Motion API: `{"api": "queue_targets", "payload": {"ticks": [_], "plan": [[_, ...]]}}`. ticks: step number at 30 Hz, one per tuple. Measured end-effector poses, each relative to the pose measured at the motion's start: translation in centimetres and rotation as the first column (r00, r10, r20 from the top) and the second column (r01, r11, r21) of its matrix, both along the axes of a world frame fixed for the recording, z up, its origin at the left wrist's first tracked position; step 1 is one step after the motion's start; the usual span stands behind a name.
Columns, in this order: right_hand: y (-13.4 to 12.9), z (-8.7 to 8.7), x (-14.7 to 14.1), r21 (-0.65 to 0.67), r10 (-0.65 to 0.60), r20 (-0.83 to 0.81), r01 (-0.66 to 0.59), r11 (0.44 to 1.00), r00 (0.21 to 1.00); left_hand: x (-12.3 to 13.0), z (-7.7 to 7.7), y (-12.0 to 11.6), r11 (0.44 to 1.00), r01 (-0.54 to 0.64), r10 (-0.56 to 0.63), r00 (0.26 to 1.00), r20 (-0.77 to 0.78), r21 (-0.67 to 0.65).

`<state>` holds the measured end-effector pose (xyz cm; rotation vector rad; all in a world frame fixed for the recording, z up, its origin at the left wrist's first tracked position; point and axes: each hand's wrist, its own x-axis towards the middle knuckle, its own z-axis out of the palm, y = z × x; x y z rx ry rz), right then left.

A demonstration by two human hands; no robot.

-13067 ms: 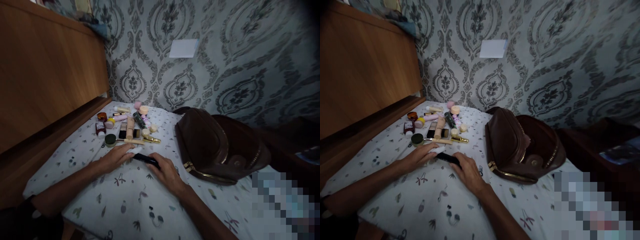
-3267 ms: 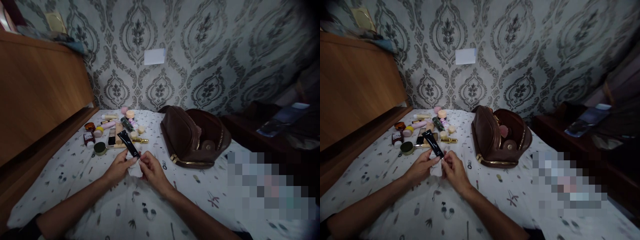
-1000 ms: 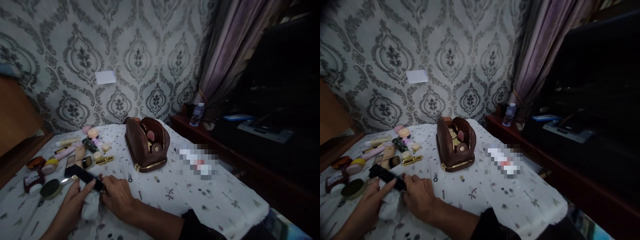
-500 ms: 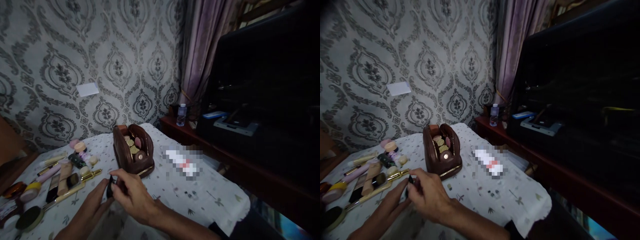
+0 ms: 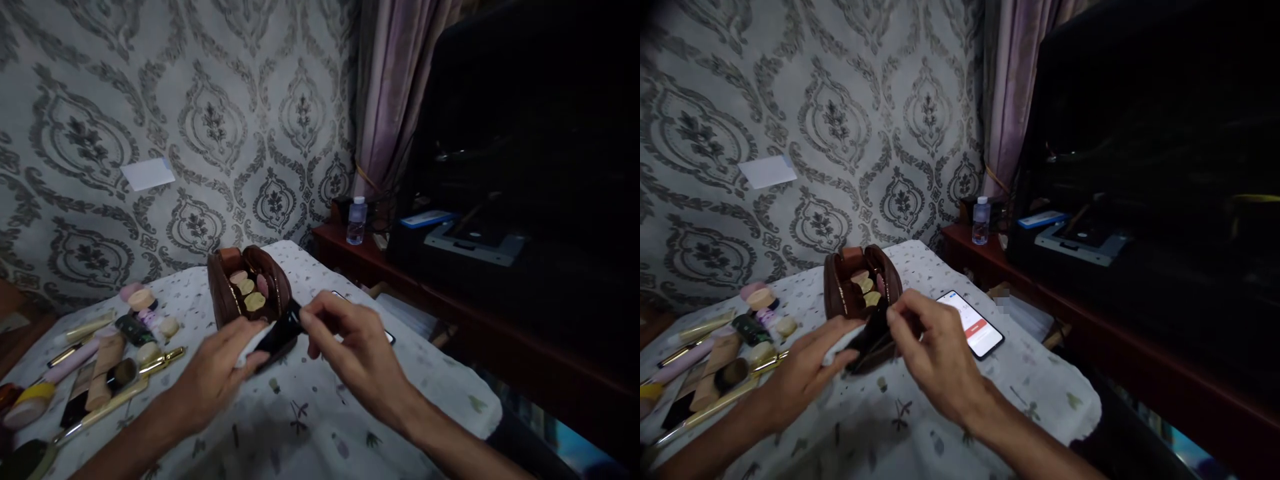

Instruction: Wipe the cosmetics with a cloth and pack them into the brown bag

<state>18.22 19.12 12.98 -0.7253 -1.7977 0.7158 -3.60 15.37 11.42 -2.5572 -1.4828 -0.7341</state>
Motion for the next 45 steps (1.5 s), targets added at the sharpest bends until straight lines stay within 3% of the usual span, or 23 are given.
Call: {"api": "queue_targets", "payload": {"ticks": [2,5,7,14,17,21,26,36,45], "plan": [[0.9,0.7,0.8,0.058,-0.086,-0.042,0.088,0.994,0.995,-0.8,1.0,1.0,0.985,-0.115,0.141,0.968,-0.210,0.131],[2.6,1.7,1.0,0.174,-0.192,-0.108,0.209,0.962,0.975,-2.4,1.6,2.1,0.930,-0.316,0.368,0.786,-0.496,0.188],[4.0,2.1,0.3,0.244,-0.215,-0.136,0.243,0.939,0.967,-3.3,1.3,2.4,0.906,-0.380,0.416,0.712,-0.565,0.187],[10.4,2.5,-5.8,0.348,-0.113,-0.002,0.107,0.931,0.994,-4.2,-0.8,2.1,0.925,-0.301,0.370,0.851,-0.372,0.231],[13.0,3.2,-9.4,0.288,-0.150,0.194,0.090,0.953,0.970,-4.4,-1.3,2.3,0.922,-0.293,0.365,0.874,-0.320,0.251],[15.3,4.0,-14.2,0.197,-0.165,0.465,0.080,0.977,0.870,-4.5,-1.5,2.3,0.920,-0.304,0.370,0.884,-0.287,0.249],[16.6,3.7,-18.3,0.047,-0.085,0.574,0.071,0.996,0.814,-4.4,-1.5,2.2,0.928,-0.296,0.351,0.898,-0.265,0.225],[18.1,1.0,-21.2,-0.171,-0.033,0.607,0.171,0.970,0.794,-4.3,-1.6,2.1,0.934,-0.296,0.337,0.914,-0.224,0.200],[19.0,1.2,-21.4,-0.260,-0.030,0.590,0.225,0.939,0.807,-4.3,-1.6,2.3,0.953,-0.272,0.289,0.949,-0.126,0.137]]}}
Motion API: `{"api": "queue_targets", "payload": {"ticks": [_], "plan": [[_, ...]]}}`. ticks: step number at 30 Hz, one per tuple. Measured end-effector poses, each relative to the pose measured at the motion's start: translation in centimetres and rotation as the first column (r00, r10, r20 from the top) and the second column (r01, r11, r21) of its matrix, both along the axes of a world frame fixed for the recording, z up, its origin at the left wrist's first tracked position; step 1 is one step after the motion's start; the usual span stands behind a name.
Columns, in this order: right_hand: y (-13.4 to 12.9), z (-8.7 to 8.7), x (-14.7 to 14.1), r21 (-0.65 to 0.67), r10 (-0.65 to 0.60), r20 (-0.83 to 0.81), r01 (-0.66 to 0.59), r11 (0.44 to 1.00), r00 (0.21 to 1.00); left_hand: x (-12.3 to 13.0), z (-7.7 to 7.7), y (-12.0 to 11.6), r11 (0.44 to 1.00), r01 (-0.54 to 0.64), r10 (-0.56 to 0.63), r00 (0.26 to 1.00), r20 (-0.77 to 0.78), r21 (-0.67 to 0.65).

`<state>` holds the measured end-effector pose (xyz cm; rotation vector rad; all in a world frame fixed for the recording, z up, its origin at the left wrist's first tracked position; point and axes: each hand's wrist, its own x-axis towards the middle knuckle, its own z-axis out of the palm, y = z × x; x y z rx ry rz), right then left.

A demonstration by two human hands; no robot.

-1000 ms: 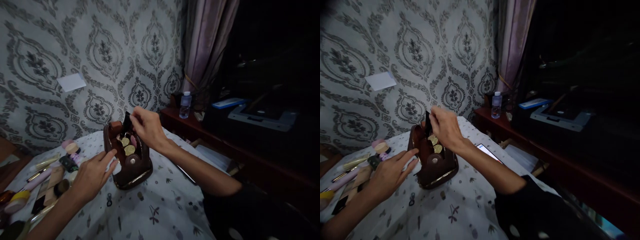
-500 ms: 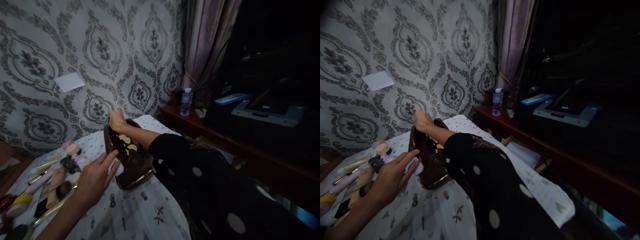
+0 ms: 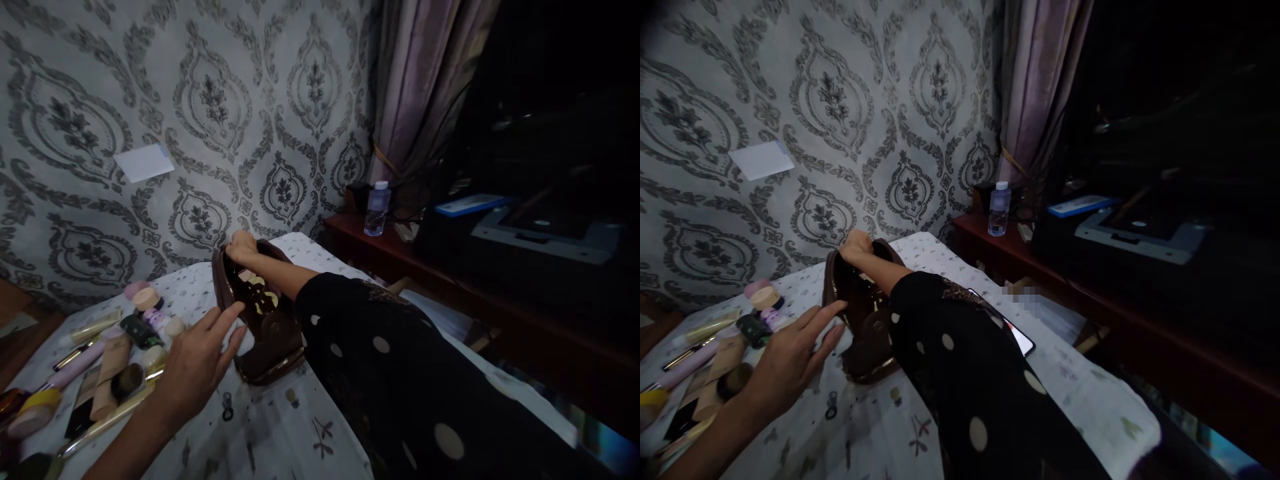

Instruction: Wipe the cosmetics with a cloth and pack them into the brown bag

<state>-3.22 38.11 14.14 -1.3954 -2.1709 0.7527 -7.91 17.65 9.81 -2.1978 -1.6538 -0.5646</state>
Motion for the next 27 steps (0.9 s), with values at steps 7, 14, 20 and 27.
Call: {"api": "queue_targets", "payload": {"ticks": [7,14,20,27], "plan": [[-0.1,-0.1,0.3,0.016,0.014,0.009,-0.014,1.000,1.000,0.0,0.0,-0.1,1.000,-0.020,0.020,1.000,-0.005,-0.021],[-0.8,0.8,0.8,0.024,0.052,0.024,-0.053,0.998,0.998,-0.1,-0.1,-0.2,1.000,0.002,-0.002,1.000,0.003,-0.001],[-0.4,1.1,1.7,0.004,0.120,0.039,-0.121,0.993,0.992,-0.3,-0.2,-0.3,0.999,-0.026,0.026,1.000,0.014,-0.032],[0.5,0.8,2.1,-0.004,0.182,0.096,-0.182,0.983,0.979,-0.3,-0.3,-0.2,1.000,-0.013,0.013,1.000,0.022,-0.023]]}}
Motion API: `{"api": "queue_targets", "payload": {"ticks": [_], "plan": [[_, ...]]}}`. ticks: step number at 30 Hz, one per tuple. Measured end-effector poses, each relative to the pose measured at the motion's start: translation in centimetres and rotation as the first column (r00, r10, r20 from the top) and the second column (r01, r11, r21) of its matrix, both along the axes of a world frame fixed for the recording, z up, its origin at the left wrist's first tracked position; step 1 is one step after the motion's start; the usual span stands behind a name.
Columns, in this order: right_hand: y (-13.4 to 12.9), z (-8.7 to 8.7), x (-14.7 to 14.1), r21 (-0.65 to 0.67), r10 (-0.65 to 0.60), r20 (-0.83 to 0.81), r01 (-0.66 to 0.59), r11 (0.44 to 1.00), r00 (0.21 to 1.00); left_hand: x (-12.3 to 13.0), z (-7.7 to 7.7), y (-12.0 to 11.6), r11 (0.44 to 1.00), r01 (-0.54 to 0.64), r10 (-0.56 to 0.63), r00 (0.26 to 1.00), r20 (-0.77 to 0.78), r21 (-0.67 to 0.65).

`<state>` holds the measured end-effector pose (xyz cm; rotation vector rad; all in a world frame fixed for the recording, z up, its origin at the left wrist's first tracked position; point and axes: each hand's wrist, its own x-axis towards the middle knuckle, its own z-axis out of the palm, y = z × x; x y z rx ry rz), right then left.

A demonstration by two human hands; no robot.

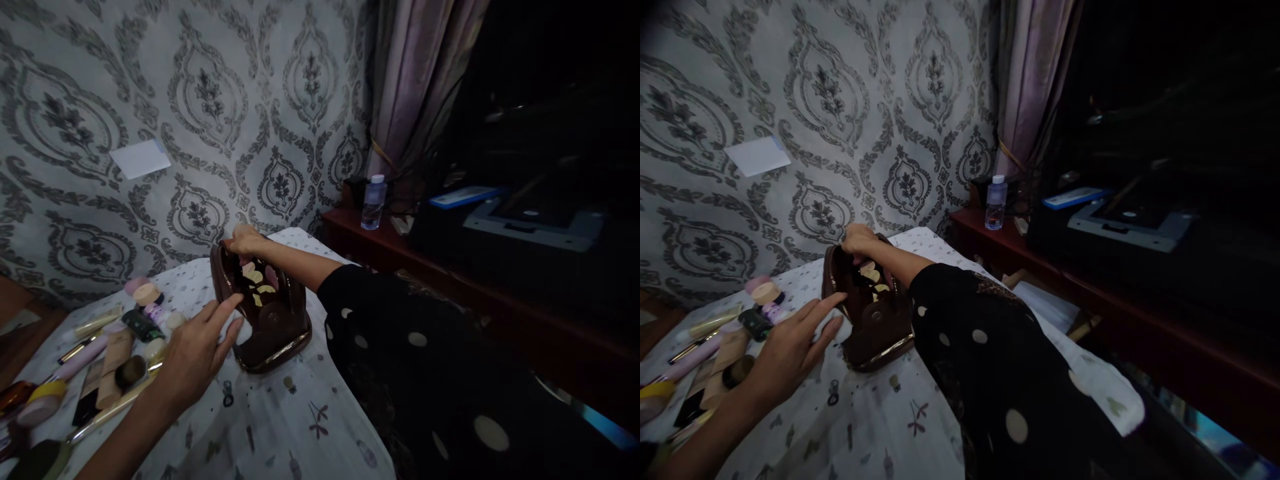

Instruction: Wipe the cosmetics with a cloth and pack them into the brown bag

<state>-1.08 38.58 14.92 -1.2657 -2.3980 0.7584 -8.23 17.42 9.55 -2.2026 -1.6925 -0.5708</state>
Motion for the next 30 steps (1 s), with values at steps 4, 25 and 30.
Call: {"api": "queue_targets", "payload": {"ticks": [4,25,30], "plan": [[-0.3,-0.3,0.4,0.007,0.007,0.028,-0.008,1.000,1.000,0.1,0.1,-0.1,1.000,-0.002,0.002,1.000,0.014,-0.018],[-2.1,0.2,3.8,0.139,-0.035,-0.012,0.036,0.990,0.999,-6.2,-9.0,-7.1,0.993,-0.078,0.086,0.992,0.091,-0.088],[-3.8,0.5,4.6,0.229,-0.028,0.003,0.026,0.973,1.000,-6.4,-9.8,-9.5,0.975,-0.064,0.073,0.997,0.034,-0.211]]}}
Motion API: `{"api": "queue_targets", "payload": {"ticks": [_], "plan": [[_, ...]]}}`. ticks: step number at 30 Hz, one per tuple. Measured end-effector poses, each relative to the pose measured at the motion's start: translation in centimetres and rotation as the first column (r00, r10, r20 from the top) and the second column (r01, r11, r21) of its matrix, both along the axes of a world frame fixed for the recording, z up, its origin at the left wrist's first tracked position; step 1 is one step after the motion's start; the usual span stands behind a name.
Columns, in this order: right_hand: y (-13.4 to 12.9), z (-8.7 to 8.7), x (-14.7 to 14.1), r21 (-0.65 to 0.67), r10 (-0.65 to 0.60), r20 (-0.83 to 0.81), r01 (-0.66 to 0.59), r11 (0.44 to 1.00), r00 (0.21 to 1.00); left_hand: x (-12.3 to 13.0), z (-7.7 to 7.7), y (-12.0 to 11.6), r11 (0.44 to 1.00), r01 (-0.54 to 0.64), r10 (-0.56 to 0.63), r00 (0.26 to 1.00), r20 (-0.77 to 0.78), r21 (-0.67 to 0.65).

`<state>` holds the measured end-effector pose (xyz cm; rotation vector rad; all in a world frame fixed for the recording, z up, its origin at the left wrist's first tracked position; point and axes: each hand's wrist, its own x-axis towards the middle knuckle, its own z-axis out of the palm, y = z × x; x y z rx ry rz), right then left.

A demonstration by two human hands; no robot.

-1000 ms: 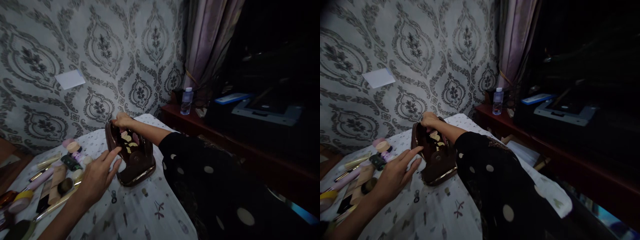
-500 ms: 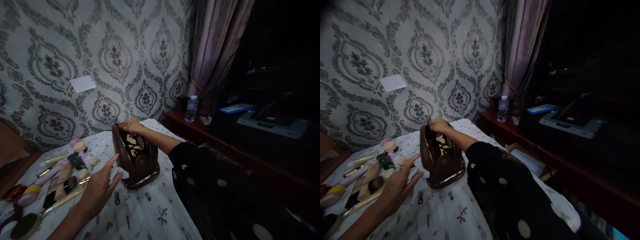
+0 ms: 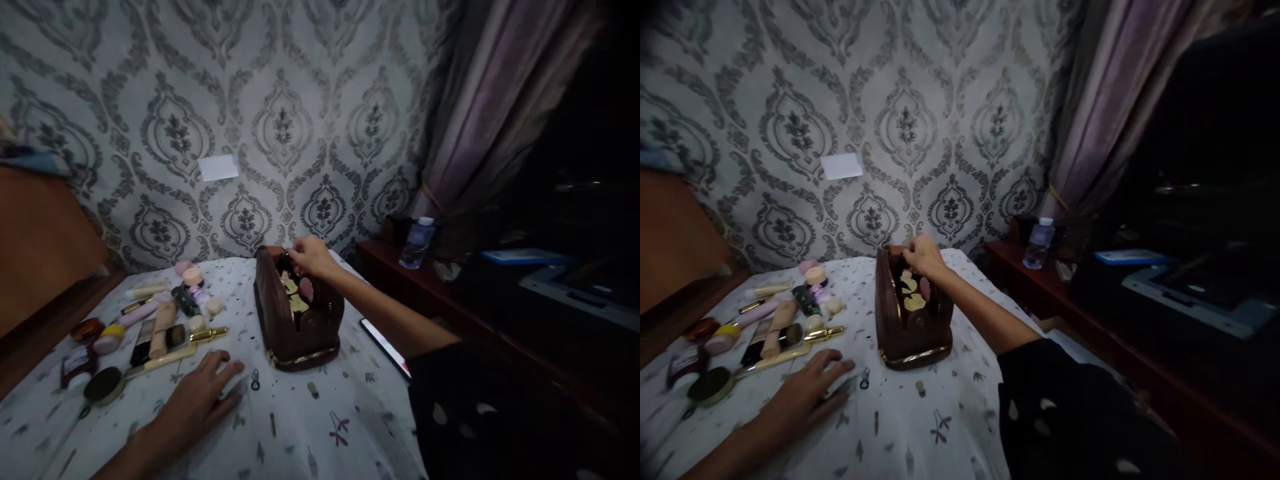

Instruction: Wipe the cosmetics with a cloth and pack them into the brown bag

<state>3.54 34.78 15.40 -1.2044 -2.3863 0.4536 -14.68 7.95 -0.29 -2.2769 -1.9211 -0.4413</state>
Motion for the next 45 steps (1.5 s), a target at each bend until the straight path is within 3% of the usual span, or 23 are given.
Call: {"api": "queue_targets", "payload": {"ticks": [6,10,13,16,19,21,24,26,30,37,41,45], "plan": [[-0.5,-0.5,-1.7,0.120,-0.015,0.056,0.008,0.993,0.998,0.6,-0.1,-1.5,0.998,-0.026,0.022,0.997,-0.077,-0.057],[-1.7,-0.5,-2.9,0.270,-0.019,-0.060,0.035,0.962,0.998,0.0,0.1,-2.0,0.997,-0.054,0.052,0.997,-0.057,-0.048],[-4.1,-0.2,-3.4,0.439,0.184,-0.228,-0.068,0.896,0.956,-1.0,0.1,-2.4,0.994,-0.084,0.082,0.996,-0.030,-0.070],[-7.7,-0.8,-4.0,0.518,0.433,-0.271,-0.249,0.818,0.860,-2.2,-0.2,-2.6,0.987,-0.134,0.134,0.991,-0.001,-0.089],[-11.2,-3.2,-5.4,0.464,0.604,-0.165,-0.479,0.745,0.780,-3.2,-0.4,-2.6,0.976,-0.202,0.204,0.979,0.023,-0.080],[-12.8,-5.5,-7.0,0.362,0.642,-0.037,-0.588,0.723,0.766,-3.6,-0.3,-2.5,0.965,-0.249,0.252,0.967,0.023,-0.082],[-14.1,-9.3,-9.8,0.183,0.592,0.065,-0.593,0.784,0.803,-3.9,0.3,-2.4,0.934,-0.325,0.328,0.945,-0.006,-0.150],[-14.2,-11.4,-11.6,0.140,0.522,0.098,-0.532,0.835,0.847,-4.0,0.7,-2.3,0.914,-0.356,0.360,0.933,-0.014,-0.193],[-13.8,-14.3,-14.0,0.049,0.428,0.079,-0.432,0.901,0.900,-4.2,0.9,-2.2,0.906,-0.362,0.373,0.928,0.011,-0.219],[-13.6,-16.3,-15.5,0.000,0.516,-0.032,-0.516,0.857,0.856,-4.4,0.8,-2.1,0.908,-0.351,0.373,0.926,0.060,-0.227],[-13.5,-16.4,-15.9,-0.051,0.517,-0.150,-0.529,0.847,0.843,-4.3,1.1,-2.2,0.912,-0.341,0.367,0.926,0.083,-0.230],[-13.5,-15.9,-16.2,-0.021,0.483,-0.143,-0.491,0.871,0.864,-4.3,1.4,-2.2,0.910,-0.339,0.369,0.925,0.095,-0.239]]}}
